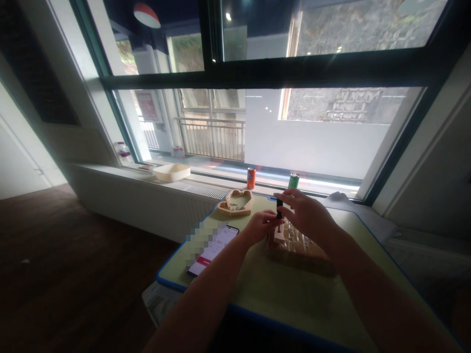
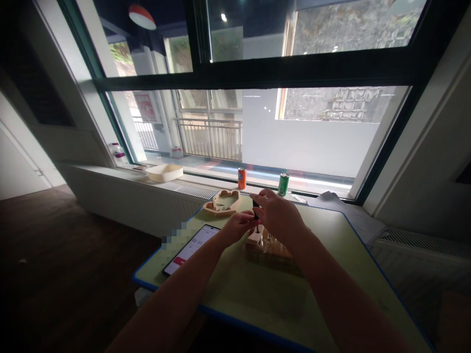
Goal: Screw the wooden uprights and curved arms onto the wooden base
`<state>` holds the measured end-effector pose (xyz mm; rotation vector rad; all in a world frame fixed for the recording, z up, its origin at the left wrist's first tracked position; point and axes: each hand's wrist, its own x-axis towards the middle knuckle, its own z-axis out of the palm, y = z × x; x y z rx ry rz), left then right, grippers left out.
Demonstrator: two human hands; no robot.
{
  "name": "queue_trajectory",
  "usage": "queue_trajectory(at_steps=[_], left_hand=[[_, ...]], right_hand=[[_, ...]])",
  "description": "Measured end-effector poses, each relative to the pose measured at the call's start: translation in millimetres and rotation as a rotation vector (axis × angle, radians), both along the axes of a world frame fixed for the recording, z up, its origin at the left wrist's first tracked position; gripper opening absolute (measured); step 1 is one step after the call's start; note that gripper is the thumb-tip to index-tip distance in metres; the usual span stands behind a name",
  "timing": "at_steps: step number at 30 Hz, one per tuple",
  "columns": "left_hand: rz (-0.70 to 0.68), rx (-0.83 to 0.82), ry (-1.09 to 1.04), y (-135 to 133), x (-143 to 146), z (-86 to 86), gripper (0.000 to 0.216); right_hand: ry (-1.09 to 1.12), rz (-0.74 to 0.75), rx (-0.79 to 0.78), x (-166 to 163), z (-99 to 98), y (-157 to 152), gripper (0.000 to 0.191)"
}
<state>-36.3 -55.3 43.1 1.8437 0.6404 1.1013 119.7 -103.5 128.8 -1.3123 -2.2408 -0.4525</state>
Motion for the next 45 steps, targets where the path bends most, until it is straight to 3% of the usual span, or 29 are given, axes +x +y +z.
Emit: queue_trajectory(at_steps=[6, 16, 25, 28, 35, 41, 45], left_hand=[[0.008, -0.032, 0.022, -2, 5, -5.5, 0.036], [0.095, -0.074, -0.002, 2, 8, -12.7, 0.039], [0.094, -0.079, -0.057, 2, 8, -6.6, 0.038], [0.091, -0.098, -0.046, 2, 9, -7.2, 0.037], [0.021, -0.059, -0.028, -4, 11, -3.7, 0.038], [0.02, -0.063, 0.057, 0, 6, -4.4, 0.042], [0.044, -0.06, 0.087, -1, 6, -5.3, 0.045]], right_hand=[[0.038, -0.026, -0.039, 4, -0.3, 7, 0.027], [-0.022, -0.082, 0.01, -4, 0.0, -1, 0.035], [0.108, 0.096, 0.015, 2, -2.2, 10, 0.029], [0.106, 0.036, 0.013, 1, -1.2, 10, 0.026], [0.103, -0.206, 0.009, 3, 0.6, 6, 0.039], [0.132, 0.0, -0.014, 1, -4.7, 11, 0.03], [0.176, 0.027, -0.018, 3, -3.7, 14, 0.03]])
